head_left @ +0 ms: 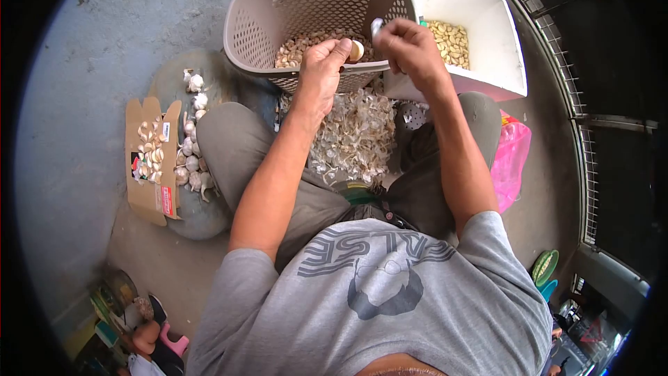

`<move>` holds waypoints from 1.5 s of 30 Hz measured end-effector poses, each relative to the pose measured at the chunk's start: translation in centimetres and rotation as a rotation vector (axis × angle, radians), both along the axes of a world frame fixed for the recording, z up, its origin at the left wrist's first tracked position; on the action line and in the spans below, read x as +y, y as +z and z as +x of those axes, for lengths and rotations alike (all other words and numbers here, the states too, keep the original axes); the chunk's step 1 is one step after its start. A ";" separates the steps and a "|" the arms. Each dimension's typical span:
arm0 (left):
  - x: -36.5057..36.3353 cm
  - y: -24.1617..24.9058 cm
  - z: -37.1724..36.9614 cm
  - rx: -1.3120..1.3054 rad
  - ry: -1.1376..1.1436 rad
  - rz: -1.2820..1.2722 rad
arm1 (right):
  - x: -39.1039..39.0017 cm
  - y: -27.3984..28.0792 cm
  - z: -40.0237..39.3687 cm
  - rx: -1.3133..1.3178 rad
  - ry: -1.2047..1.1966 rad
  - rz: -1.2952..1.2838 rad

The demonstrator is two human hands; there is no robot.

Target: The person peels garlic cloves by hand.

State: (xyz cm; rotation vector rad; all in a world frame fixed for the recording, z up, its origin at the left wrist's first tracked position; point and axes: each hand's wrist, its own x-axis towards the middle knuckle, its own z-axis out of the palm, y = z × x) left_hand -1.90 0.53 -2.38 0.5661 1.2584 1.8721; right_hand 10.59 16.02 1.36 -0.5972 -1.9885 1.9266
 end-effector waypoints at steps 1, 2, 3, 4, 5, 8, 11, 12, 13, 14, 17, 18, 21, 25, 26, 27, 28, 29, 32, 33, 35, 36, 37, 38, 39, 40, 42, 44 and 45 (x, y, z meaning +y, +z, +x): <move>0.0 0.0 -0.2 0.019 0.006 -0.011 | 0.3 0.6 0.3 -0.169 0.064 0.232; 0.0 0.2 -0.4 0.039 0.013 -0.021 | -0.1 1.5 0.7 -0.197 0.159 0.428; -0.1 0.3 -0.6 0.058 0.022 -0.033 | 0.1 1.3 0.8 -0.212 0.219 0.429; -0.2 0.5 -1.0 0.140 0.049 -0.058 | 0.2 0.9 1.0 -0.225 0.282 0.426; -0.2 0.6 -1.0 0.159 0.051 -0.065 | -0.2 1.4 1.0 -0.242 0.343 0.421; -0.4 1.1 -0.4 0.209 0.061 -0.085 | -1.7 2.2 0.5 -0.207 0.125 0.232; -0.1 1.0 0.3 0.241 0.059 -0.106 | -2.8 1.6 -0.1 -0.199 0.087 0.433; 0.0 0.3 0.4 0.243 0.051 -0.114 | -3.2 1.3 -0.1 -0.149 0.071 0.473; 0.0 -0.3 0.4 0.245 0.044 -0.122 | -3.4 1.1 -0.1 -0.099 0.056 0.512; 0.1 0.1 0.6 0.199 0.060 -0.095 | -3.5 1.3 -0.1 -0.109 0.040 0.487; 0.3 1.1 1.1 0.129 0.114 -0.030 | -3.3 1.3 -0.2 -0.099 0.018 0.410; 0.2 1.2 0.9 0.261 0.124 -0.076 | -3.0 0.5 -0.3 -0.072 0.025 0.382; -0.3 1.7 0.4 0.534 0.121 -0.175 | -2.4 0.9 0.1 -0.096 0.126 0.277; -0.6 1.2 0.3 0.265 -0.030 -0.067 | -1.2 2.3 0.9 -0.089 0.277 -0.068; -0.5 0.9 0.3 0.120 -0.081 0.000 | -0.9 2.3 1.0 -0.021 0.312 -0.098; -0.4 0.7 0.3 0.063 -0.067 0.007 | -0.5 2.5 1.2 -0.021 0.357 -0.135; -0.3 0.4 0.3 0.008 -0.053 0.014 | 0.1 2.9 1.6 -0.021 0.402 -0.170; -0.3 0.2 0.3 -0.048 -0.039 0.021 | 0.6 3.2 1.9 -0.021 0.448 -0.207; -0.3 -0.3 -0.7 -0.202 0.080 -0.033 | 0.3 2.6 0.8 0.053 0.143 -0.154; -0.5 0.1 -0.6 -0.240 0.104 -0.051 | -0.1 1.9 0.1 0.067 -0.010 -0.134; -0.5 0.9 -0.1 -0.310 0.142 -0.086 | -0.2 0.4 -0.8 0.001 -0.124 0.037; -0.4 0.9 0.2 -0.222 0.118 -0.098 | -0.2 0.3 -0.8 0.007 -0.112 -0.038; -0.3 0.9 0.5 -0.135 0.098 -0.107 | -0.3 0.3 -0.9 0.012 -0.095 -0.112; -0.1 1.0 0.8 -0.049 0.083 -0.116 | -0.5 0.2 -1.2 0.019 -0.073 -0.194; 0.2 1.2 1.4 0.094 0.099 -0.043 | -0.8 0.1 -1.4 0.024 -0.078 -0.293; 0.3 0.8 1.5 0.268 0.097 -0.073 | -1.4 -0.1 -1.5 0.029 -0.084 -0.393; 0.1 1.6 2.4 0.617 0.165 -0.120 | -2.6 -1.0 -2.2 0.044 -0.071 -0.463; 0.1 1.7 2.7 0.698 0.213 -0.170 | -3.8 -1.5 -2.8 0.069 -0.105 -0.520; 0.1 1.8 2.7 0.740 0.241 -0.196 | -3.7 -1.4 -2.3 0.083 -0.038 -0.485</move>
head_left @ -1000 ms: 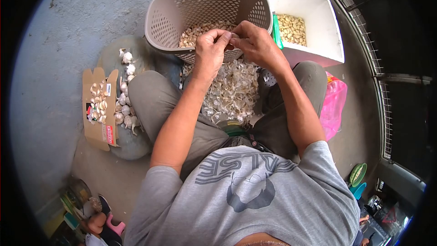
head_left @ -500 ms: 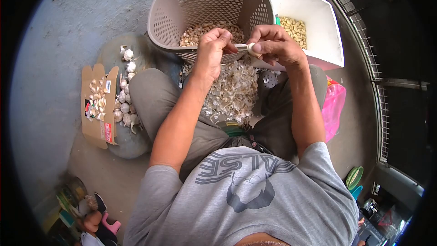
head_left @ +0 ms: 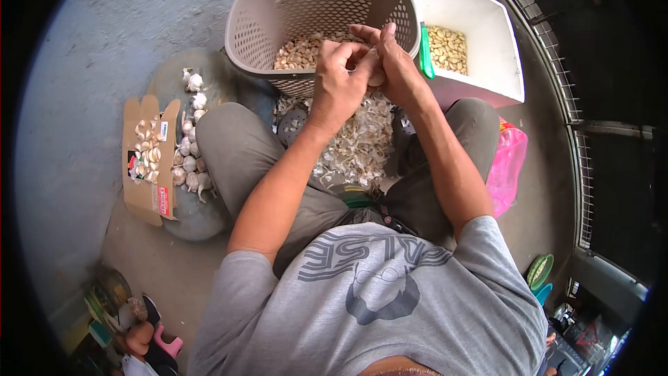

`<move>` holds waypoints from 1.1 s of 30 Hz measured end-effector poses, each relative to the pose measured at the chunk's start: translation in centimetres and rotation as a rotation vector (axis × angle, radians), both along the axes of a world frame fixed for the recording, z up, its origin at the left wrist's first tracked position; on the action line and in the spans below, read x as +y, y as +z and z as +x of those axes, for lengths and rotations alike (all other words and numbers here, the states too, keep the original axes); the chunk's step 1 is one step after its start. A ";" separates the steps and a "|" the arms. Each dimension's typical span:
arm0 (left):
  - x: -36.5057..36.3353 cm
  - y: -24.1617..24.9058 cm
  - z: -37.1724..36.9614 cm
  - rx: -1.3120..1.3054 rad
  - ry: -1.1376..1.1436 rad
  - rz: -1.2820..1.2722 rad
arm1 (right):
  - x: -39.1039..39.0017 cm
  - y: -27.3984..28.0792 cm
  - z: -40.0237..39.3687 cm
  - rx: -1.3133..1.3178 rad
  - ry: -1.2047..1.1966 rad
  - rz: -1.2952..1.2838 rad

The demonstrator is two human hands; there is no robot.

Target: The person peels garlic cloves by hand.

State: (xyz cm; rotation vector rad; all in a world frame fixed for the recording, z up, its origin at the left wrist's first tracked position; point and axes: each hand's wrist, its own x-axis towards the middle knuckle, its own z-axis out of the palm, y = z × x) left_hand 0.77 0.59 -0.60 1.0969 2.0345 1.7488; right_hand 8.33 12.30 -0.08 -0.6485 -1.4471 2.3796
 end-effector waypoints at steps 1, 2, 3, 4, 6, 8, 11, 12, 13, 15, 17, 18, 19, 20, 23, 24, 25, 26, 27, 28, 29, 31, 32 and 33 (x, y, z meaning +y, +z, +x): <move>-0.1 0.0 -0.1 -0.068 0.013 0.006 | 0.1 0.0 0.5 0.030 0.058 0.038; -0.3 0.0 -0.6 -0.034 0.001 0.025 | -0.1 0.8 0.8 0.065 0.076 0.018; -0.4 -0.1 -1.3 0.001 -0.011 0.043 | -0.1 1.2 0.9 0.100 0.095 -0.003; -0.4 -0.3 -1.8 0.035 -0.025 0.060 | 0.1 1.0 0.9 0.110 0.114 0.038; -0.2 -0.5 -2.2 -0.234 -0.031 0.163 | 0.2 0.9 0.5 0.125 0.149 0.122; -0.1 -0.4 -2.1 -0.752 -0.093 0.273 | -0.1 1.1 0.6 0.116 0.104 0.150; 0.0 -0.9 -2.1 -0.700 -0.044 0.243 | -0.7 1.4 0.3 -0.017 0.035 0.316; -0.1 -0.9 -2.0 -0.674 -0.035 0.241 | -0.7 1.6 0.4 -0.018 0.032 0.300; 0.0 -1.0 -1.9 -0.624 -0.030 0.251 | -0.6 1.9 0.5 -0.020 0.028 0.283; 0.2 -0.9 -1.6 -0.526 -0.020 0.272 | -0.6 2.0 0.6 0.001 0.003 0.320; 0.2 -0.8 -1.5 -0.522 -0.035 0.263 | -0.7 1.6 0.3 0.047 -0.030 0.423; 0.1 -0.6 -1.5 -0.519 -0.042 0.257 | -0.7 1.6 0.3 0.037 -0.046 0.436; 0.1 -0.7 -1.4 -0.541 -0.064 0.283 | -0.7 1.6 0.2 0.026 -0.063 0.449; 0.2 -0.7 -1.3 -0.563 -0.087 0.310 | -0.7 1.6 0.3 0.014 -0.081 0.462; 0.3 -0.4 -0.9 -0.514 -0.122 0.320 | 0.1 1.3 0.3 0.001 -0.106 0.313; 0.3 -0.2 -0.7 -0.479 -0.128 0.312 | 0.2 1.2 0.2 0.003 -0.108 0.329; 0.2 -0.1 -0.7 -0.473 -0.129 0.296 | 0.1 1.0 0.1 0.005 -0.110 0.344; 0.2 -0.1 -0.7 -0.468 -0.129 0.279 | 0.0 0.9 0.0 0.005 -0.111 0.359; 0.1 -0.1 -0.7 -0.461 -0.127 0.263 | -0.1 0.9 0.0 -0.001 -0.118 0.351; 0.1 -0.4 -1.0 -0.522 -0.121 0.265 | -0.2 0.8 -0.1 -0.007 -0.125 0.343; 0.2 -0.7 -1.4 -0.581 -0.115 0.266 | -0.5 1.0 -0.1 -0.012 -0.131 0.335; 0.2 -1.3 -1.9 -0.666 -0.086 0.293 | -0.4 1.9 0.4 -0.016 0.043 0.390; 0.2 -1.3 -2.0 -0.684 -0.091 0.295 | -0.1 2.3 0.8 -0.018 0.130 0.418; 0.1 -1.1 -2.1 -0.701 -0.096 0.297 | 0.8 2.6 1.1 0.004 0.299 0.461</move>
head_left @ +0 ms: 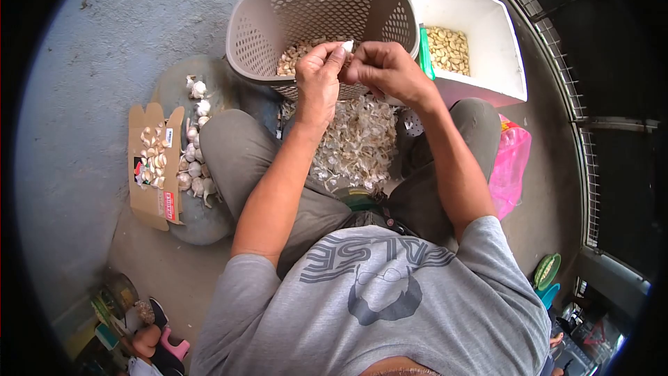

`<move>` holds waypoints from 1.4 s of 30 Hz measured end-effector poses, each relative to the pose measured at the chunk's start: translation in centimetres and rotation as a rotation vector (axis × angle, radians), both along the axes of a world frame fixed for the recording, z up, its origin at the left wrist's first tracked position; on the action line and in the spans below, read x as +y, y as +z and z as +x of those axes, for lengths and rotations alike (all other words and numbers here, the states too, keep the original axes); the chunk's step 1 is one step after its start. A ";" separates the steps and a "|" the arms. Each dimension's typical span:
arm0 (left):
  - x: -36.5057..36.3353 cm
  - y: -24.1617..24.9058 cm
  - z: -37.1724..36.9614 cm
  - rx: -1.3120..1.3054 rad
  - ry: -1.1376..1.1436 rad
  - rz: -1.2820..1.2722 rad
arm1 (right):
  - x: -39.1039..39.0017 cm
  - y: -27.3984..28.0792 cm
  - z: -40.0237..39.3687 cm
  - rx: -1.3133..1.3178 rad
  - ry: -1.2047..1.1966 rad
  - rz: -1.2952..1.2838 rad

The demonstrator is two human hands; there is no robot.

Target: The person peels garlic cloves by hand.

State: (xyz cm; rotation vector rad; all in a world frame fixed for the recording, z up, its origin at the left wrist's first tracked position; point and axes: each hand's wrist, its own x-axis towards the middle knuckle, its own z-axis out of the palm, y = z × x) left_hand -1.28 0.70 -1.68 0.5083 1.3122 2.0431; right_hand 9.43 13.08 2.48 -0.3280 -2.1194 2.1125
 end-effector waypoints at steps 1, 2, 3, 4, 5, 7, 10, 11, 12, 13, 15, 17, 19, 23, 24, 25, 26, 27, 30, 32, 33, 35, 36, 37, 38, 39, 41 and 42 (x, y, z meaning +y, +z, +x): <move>-0.1 0.2 -0.1 -0.016 -0.006 0.003 | 1.1 0.5 0.6 -0.128 0.127 0.058; -0.4 0.7 -0.1 -0.023 -0.043 -0.041 | 1.6 0.8 1.1 -0.100 0.182 0.154; -0.6 1.0 -0.1 -0.016 -0.054 -0.044 | 2.0 1.0 1.5 -0.074 0.237 0.248; -0.6 1.3 -0.1 -0.009 -0.065 -0.047 | 2.4 0.8 1.8 -0.087 0.190 0.301; -0.7 1.4 -0.1 -0.003 -0.076 -0.049 | 2.7 0.6 2.1 -0.101 0.143 0.353; -0.8 1.3 -0.4 -0.079 -0.125 -0.036 | 2.9 0.1 2.2 -0.095 0.018 0.397; -0.9 0.6 -0.9 -0.173 -0.189 -0.016 | 1.7 0.8 1.7 -0.113 -0.176 0.230; -0.8 0.4 -0.9 -0.201 -0.209 -0.009 | 1.4 0.7 1.4 -0.102 -0.180 0.214; -0.6 0.2 -0.7 -0.195 -0.200 -0.016 | 1.0 0.3 1.2 -0.090 -0.184 0.197; -0.5 0.0 -0.5 -0.190 -0.189 -0.024 | 0.8 0.1 1.1 -0.079 -0.186 0.180; -0.3 -0.3 -0.1 -0.172 -0.178 -0.029 | 0.5 -0.1 0.9 -0.094 -0.216 0.217; -0.3 -0.2 0.3 -0.150 -0.179 -0.022 | 0.7 -1.1 0.6 -0.050 -0.283 0.243; -0.3 0.2 0.6 -0.046 -0.158 -0.055 | 1.3 -1.9 0.3 0.013 -0.341 0.153; 0.1 0.5 1.3 0.119 -0.097 -0.028 | 0.5 -1.6 0.0 0.051 -0.397 0.048; 0.0 0.6 1.4 0.112 -0.099 -0.015 | 0.3 -1.9 -0.1 0.048 -0.354 0.083; -0.1 0.6 1.4 0.104 -0.101 -0.003 | 0.2 -1.9 -0.1 0.046 -0.343 0.084; -0.2 0.9 1.4 0.096 -0.102 0.007 | 0.1 -1.7 -0.2 0.043 -0.331 0.083; -0.4 1.1 1.3 0.131 -0.102 -0.015 | -0.1 -1.5 -0.2 0.041 -0.319 0.081; -0.6 1.5 0.8 0.177 -0.112 -0.043 | 0.0 -2.1 -0.1 0.088 -0.296 -0.052; -0.7 1.4 0.3 0.134 -0.127 -0.016 | 0.2 -2.0 0.0 0.106 -0.265 -0.148; -0.7 1.1 0.1 0.038 -0.129 0.002 | 0.3 -1.8 0.2 0.112 -0.248 -0.209; -0.7 0.8 -0.4 -0.156 -0.130 0.039 | 0.1 -1.3 0.2 0.115 -0.246 -0.247; -0.7 0.8 -0.5 -0.149 -0.128 0.049 | -0.2 -1.0 0.0 0.111 -0.259 -0.224; -0.7 0.8 -0.5 -0.141 -0.125 0.058 | -0.3 -0.9 -0.1 0.107 -0.272 -0.202; -0.6 1.0 -0.5 -0.132 -0.125 0.065 | -0.4 -1.0 -0.2 0.089 -0.279 -0.172; -0.5 1.1 -0.4 -0.058 -0.114 0.054 | -0.3 -1.1 -0.3 0.073 -0.290 -0.142; -0.4 1.4 0.2 0.085 -0.096 0.030 | -0.3 -1.1 -0.2 0.057 -0.307 -0.135; -0.4 1.6 0.6 0.110 -0.065 0.030 | -0.2 -1.0 -0.1 0.058 -0.309 -0.157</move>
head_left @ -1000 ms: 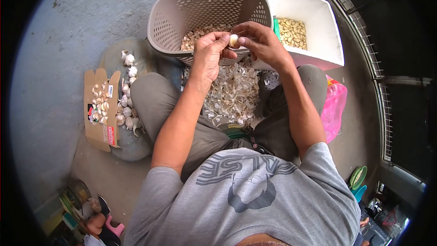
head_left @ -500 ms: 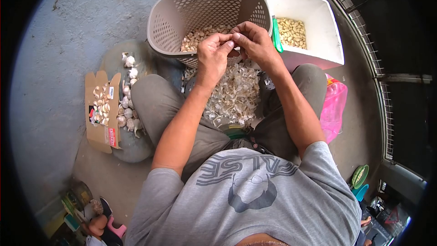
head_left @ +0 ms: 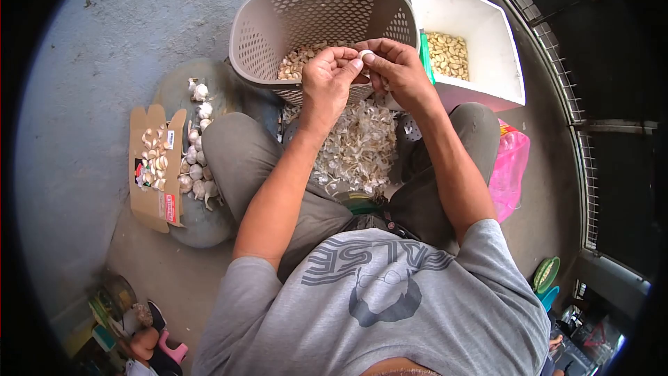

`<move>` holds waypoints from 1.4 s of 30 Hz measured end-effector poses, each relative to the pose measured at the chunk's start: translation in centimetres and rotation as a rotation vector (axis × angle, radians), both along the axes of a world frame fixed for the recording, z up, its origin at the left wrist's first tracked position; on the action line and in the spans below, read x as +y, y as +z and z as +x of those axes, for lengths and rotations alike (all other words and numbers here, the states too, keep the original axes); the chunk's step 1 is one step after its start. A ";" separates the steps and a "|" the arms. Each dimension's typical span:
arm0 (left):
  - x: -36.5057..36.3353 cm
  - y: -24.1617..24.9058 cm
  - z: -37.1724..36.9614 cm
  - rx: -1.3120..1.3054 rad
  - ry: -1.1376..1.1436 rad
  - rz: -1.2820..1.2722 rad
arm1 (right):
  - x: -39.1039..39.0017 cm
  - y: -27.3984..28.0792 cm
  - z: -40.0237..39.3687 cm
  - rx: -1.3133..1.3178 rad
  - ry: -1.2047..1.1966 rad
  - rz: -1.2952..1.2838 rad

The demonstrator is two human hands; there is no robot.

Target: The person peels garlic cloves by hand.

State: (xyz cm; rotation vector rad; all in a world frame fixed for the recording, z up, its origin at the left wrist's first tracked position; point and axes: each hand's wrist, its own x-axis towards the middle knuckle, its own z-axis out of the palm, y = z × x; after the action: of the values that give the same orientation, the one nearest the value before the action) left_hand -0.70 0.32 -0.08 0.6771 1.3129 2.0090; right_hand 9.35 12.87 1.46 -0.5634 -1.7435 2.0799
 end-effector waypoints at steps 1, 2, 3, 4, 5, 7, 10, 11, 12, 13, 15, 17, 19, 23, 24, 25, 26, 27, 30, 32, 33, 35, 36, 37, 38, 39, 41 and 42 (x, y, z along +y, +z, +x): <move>0.1 0.1 0.2 0.029 0.016 -0.010 | 0.1 0.1 0.0 0.004 0.001 -0.023; 0.1 0.2 0.2 0.058 0.034 -0.020 | 0.1 0.1 0.0 0.010 -0.007 -0.018; 0.0 0.2 0.3 0.088 0.051 -0.032 | 0.0 0.0 0.0 0.016 -0.015 -0.014; 0.0 -0.1 0.3 0.146 0.072 -0.070 | 0.0 0.0 0.0 0.022 -0.025 -0.011; 0.0 -0.2 0.3 0.205 0.091 -0.108 | -0.1 -0.1 0.0 0.015 -0.038 0.012; 0.0 -0.6 0.2 0.314 0.105 -0.200 | -0.3 -0.4 0.0 0.002 -0.070 0.058; -0.3 -0.4 -0.2 0.434 0.100 -0.313 | -0.4 -0.1 0.1 0.010 -0.079 0.039; -0.4 -0.2 -0.2 0.450 0.098 -0.317 | -0.5 -0.2 0.0 0.018 -0.077 0.015; -0.4 0.0 -0.2 0.467 0.096 -0.319 | -0.5 -0.2 -0.1 0.025 -0.074 -0.009; -0.3 -0.2 -0.1 0.476 0.114 -0.305 | -0.6 -0.2 -0.1 0.031 -0.074 -0.033; 0.0 -0.5 0.2 0.495 0.150 -0.278 | -1.1 0.4 0.0 0.018 -0.056 -0.066; -0.3 -0.2 0.4 0.584 0.154 -0.304 | -1.2 0.6 0.1 0.006 -0.032 -0.071; -0.4 -0.1 0.5 0.645 0.154 -0.308 | -1.1 0.5 0.1 -0.003 -0.003 -0.043; -0.2 -0.3 -0.1 0.635 0.182 -0.303 | -0.6 0.6 0.6 0.110 0.083 -0.182; -0.1 -0.3 -0.3 0.613 0.198 -0.310 | -0.5 0.7 0.8 0.142 0.119 -0.214; -0.2 -0.3 -0.7 0.639 0.182 -0.331 | -0.3 0.9 1.0 0.175 0.157 -0.245; -0.3 0.1 -1.1 0.665 0.166 -0.352 | 0.1 1.2 1.4 0.130 0.195 -0.282; -0.5 0.4 -1.5 0.691 0.150 -0.373 | 0.5 1.2 1.6 0.142 0.206 -0.293; -1.7 1.1 -1.9 0.780 -0.151 -0.480 | 1.8 0.8 1.8 0.160 0.216 -0.267; -2.1 1.3 -1.5 0.764 -0.341 -0.451 | 2.5 0.9 1.9 0.086 0.195 -0.107; -1.9 1.2 -1.2 0.751 -0.310 -0.414 | 2.6 1.0 1.9 0.049 0.182 -0.027; -1.7 0.7 -0.7 0.721 -0.251 -0.343 | 2.5 1.4 2.0 -0.050 0.171 0.101; -1.6 0.9 -0.9 0.733 -0.253 -0.429 | 2.3 1.6 2.0 -0.071 0.176 0.119; -1.4 0.7 -1.1 0.613 -0.270 -0.409 | 2.1 1.6 2.0 -0.092 0.181 0.137; -1.1 0.6 -1.2 0.493 -0.284 -0.388 | 1.9 1.3 1.8 -0.110 0.169 0.197; -1.1 0.5 -1.4 0.373 -0.296 -0.367 | 1.8 0.8 1.7 -0.124 0.180 0.229; -1.1 0.2 -1.3 0.246 -0.316 -0.311 | 1.6 0.3 1.5 -0.151 0.204 0.294; -1.0 -0.1 -1.2 0.198 -0.304 -0.301 | 1.5 0.3 1.4 -0.151 0.192 0.257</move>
State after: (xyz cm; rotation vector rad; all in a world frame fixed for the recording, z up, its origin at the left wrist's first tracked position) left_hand -1.85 -0.69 -0.22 0.8870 1.4874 1.4954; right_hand 10.77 14.33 1.75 -0.5034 -2.1884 1.9316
